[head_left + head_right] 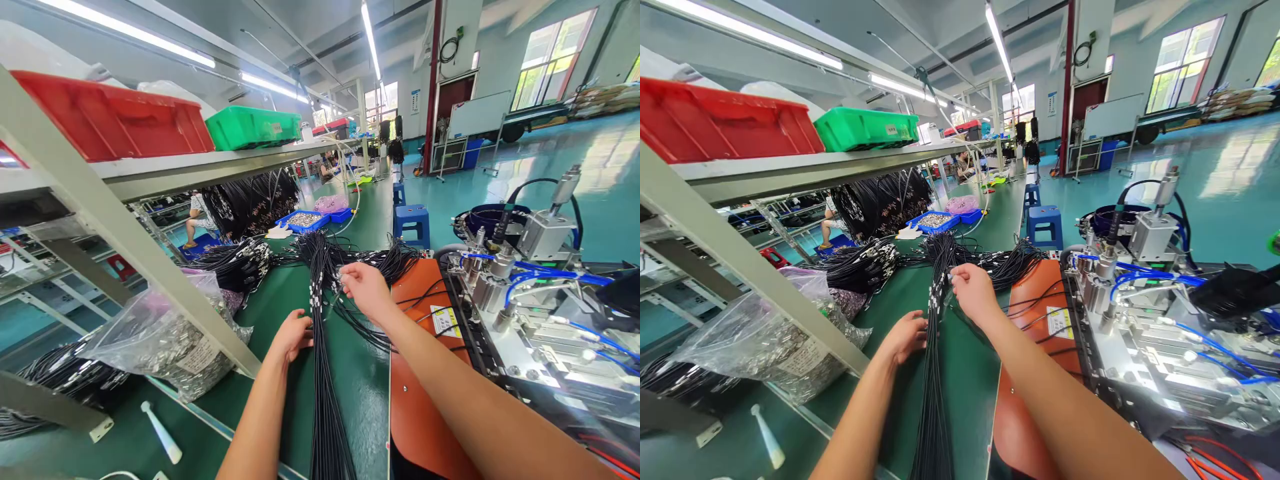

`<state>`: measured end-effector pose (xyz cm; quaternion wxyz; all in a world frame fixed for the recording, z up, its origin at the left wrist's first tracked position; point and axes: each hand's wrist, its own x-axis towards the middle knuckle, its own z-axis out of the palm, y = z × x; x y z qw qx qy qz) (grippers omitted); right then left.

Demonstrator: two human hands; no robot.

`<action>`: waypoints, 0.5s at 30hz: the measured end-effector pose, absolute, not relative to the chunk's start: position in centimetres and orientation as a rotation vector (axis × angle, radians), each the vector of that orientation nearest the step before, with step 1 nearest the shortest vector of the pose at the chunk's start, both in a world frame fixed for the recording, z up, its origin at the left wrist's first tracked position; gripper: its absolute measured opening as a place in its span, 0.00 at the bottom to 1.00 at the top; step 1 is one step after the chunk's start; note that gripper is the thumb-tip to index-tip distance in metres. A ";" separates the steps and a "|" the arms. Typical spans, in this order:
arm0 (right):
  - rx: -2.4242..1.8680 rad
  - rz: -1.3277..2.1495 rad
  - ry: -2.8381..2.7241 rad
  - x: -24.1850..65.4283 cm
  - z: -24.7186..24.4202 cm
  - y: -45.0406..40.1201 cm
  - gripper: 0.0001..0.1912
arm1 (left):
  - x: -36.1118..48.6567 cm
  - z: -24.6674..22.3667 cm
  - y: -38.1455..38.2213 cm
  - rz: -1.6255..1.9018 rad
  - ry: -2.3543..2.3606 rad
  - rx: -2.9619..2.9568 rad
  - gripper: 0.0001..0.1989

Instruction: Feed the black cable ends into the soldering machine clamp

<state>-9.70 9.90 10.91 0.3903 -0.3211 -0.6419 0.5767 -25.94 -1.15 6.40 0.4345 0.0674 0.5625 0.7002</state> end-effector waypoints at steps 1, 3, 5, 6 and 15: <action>-0.769 1.432 -1.600 -8.4 12.2 9.6 0.08 | -26.0 7.6 -1.5 1.772 1.438 0.216 0.17; -0.642 1.429 -1.594 -5.9 14.7 8.4 0.10 | -25.2 10.4 -2.5 1.845 1.479 0.339 0.24; -0.467 1.536 -1.666 -3.6 16.9 6.6 0.09 | -22.9 13.1 -3.7 1.901 1.465 0.511 0.35; -0.311 1.699 -1.718 -2.7 17.8 5.8 0.10 | -21.2 14.1 -4.3 1.893 1.421 0.646 0.38; -0.514 1.380 -1.377 3.5 18.6 5.3 0.11 | -12.2 15.3 -5.5 1.572 1.047 0.821 0.17</action>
